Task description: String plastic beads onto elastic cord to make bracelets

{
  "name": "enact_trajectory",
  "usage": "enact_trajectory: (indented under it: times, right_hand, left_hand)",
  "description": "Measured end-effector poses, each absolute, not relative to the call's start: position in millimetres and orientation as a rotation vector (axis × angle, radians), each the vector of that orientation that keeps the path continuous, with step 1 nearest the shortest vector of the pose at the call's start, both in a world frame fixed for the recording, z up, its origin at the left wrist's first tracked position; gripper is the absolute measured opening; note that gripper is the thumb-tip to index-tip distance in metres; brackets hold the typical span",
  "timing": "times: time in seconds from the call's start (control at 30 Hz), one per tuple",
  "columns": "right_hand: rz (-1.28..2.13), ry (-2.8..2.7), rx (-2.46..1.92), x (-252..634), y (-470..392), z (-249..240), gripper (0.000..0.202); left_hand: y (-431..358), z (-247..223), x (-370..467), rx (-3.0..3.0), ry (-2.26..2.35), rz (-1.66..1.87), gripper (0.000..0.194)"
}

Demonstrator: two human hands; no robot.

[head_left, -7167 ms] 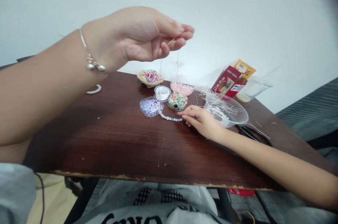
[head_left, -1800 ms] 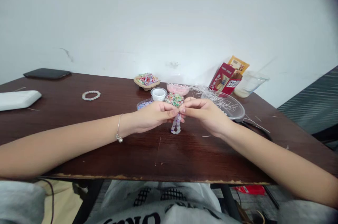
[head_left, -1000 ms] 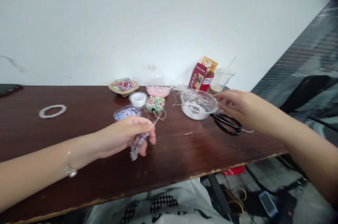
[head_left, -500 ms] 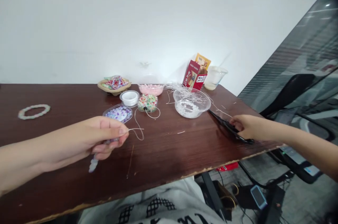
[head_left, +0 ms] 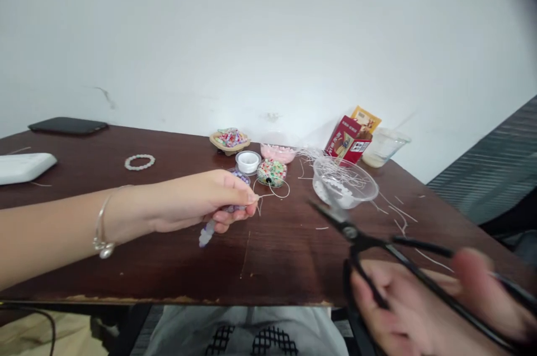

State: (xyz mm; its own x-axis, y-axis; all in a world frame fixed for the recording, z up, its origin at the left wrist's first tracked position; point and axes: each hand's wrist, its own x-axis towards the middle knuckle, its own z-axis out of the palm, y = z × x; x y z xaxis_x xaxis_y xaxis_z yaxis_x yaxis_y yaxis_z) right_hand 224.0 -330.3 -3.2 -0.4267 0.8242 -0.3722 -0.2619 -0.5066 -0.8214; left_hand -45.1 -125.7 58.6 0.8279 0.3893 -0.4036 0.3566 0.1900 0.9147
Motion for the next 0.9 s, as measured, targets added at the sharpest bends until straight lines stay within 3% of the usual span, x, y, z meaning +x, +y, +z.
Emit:
enact_trajectory:
  times: [0.2, 0.43, 0.7, 0.9]
  right_hand:
    - [2.297, -0.654, -0.797, 176.9, -296.7, 6.2, 0.088]
    - [2.306, -0.622, -0.817, 182.8, -278.2, -2.1, 0.049]
    - [2.318, -0.444, -0.819, 200.8, -307.6, 0.9, 0.085]
    - [2.363, -0.585, -0.821, 176.1, -285.0, -6.6, 0.093]
  left_hand:
    - [-137.7, 63.6, -36.7, 1.512, 0.646, -0.046, 0.025]
    - [-140.5, 56.4, -34.8, 1.558, 0.608, -0.093, 0.024]
    - [-126.9, 53.3, -39.2, 1.470, 0.675, 0.032, 0.021]
    - [-134.6, 45.8, -21.2, 1.493, 0.616, -0.054, 0.023]
